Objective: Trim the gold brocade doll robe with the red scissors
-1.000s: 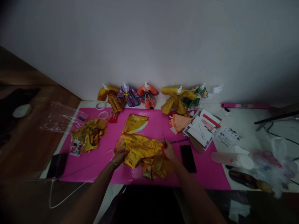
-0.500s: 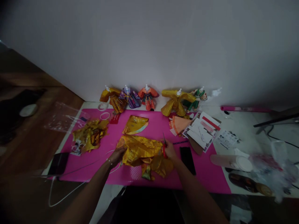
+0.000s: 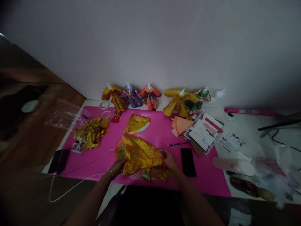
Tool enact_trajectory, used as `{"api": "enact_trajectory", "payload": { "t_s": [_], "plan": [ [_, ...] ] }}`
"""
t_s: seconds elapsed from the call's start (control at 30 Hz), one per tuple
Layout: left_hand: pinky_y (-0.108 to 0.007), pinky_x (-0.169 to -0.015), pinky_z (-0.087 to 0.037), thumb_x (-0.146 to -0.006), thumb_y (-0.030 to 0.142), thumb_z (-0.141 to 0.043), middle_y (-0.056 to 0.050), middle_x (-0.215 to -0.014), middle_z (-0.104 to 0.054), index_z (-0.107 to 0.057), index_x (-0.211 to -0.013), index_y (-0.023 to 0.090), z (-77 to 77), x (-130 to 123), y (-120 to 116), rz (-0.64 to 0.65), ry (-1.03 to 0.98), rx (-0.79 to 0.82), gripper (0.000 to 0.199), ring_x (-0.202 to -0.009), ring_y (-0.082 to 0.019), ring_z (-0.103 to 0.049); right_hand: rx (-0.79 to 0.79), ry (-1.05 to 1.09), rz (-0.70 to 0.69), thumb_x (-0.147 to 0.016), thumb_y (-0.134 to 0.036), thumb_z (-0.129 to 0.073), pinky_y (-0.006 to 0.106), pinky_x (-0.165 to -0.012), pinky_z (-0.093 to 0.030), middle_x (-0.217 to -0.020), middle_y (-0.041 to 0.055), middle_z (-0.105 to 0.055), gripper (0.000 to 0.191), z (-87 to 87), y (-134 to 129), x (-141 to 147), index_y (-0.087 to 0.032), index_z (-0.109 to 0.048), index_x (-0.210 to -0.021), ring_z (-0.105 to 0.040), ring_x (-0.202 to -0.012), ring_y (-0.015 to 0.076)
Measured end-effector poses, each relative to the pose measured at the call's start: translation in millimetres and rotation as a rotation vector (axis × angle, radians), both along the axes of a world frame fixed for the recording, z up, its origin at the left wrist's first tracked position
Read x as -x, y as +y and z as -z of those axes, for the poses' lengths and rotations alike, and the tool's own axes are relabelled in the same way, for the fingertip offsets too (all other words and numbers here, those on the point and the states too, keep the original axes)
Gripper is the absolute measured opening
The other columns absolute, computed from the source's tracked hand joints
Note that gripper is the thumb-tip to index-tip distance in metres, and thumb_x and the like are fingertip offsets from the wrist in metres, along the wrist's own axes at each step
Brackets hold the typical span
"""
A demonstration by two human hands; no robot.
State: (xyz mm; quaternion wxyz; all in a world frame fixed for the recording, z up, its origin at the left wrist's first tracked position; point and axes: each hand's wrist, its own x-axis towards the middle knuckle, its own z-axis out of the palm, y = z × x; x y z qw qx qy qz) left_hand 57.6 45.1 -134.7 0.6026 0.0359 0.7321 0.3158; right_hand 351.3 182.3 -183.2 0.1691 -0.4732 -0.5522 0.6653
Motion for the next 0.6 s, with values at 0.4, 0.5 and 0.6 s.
{"api": "enact_trajectory", "payload": {
  "t_s": [0.4, 0.5, 0.6],
  "plan": [
    [-0.045, -0.084, -0.059, -0.094, 0.038, -0.063, -0.009, -0.123, -0.067, -0.062, -0.123, 0.018, 13.3, -2.7, 5.2, 0.202, 0.232, 0.211, 0.036, -0.101, -0.025, -0.068, 0.025, -0.015, -0.015, -0.098, -0.031, -0.065, 0.045, -0.087, -0.059, -0.124, 0.0090, -0.066, 0.029, -2.4, -9.8, -7.5, -0.017, -0.063, -0.123, -0.068, -0.104, 0.0247],
    [-0.046, -0.086, -0.058, -0.094, 0.037, -0.063, -0.010, -0.124, -0.066, -0.062, -0.124, 0.018, 16.0, 8.1, 3.4, 0.237, 0.374, 0.264, 0.036, -0.103, -0.025, -0.067, 0.033, -0.021, -0.013, -0.098, -0.031, -0.064, 0.045, -0.087, -0.059, -0.125, 0.0092, -0.065, 0.030, -1.2, -13.2, -10.9, -0.017, -0.062, -0.124, -0.068, -0.104, 0.0248],
    [-0.047, -0.087, -0.058, -0.093, 0.036, -0.064, -0.009, -0.126, -0.066, -0.062, -0.124, 0.019, 17.0, 15.2, 3.0, 0.274, 0.492, 0.284, 0.036, -0.105, -0.025, -0.067, 0.044, -0.029, -0.016, -0.098, -0.031, -0.064, 0.045, -0.087, -0.059, -0.125, 0.0091, -0.066, 0.029, 0.8, -15.6, -13.6, -0.017, -0.062, -0.124, -0.068, -0.104, 0.0248]
  ]
}}
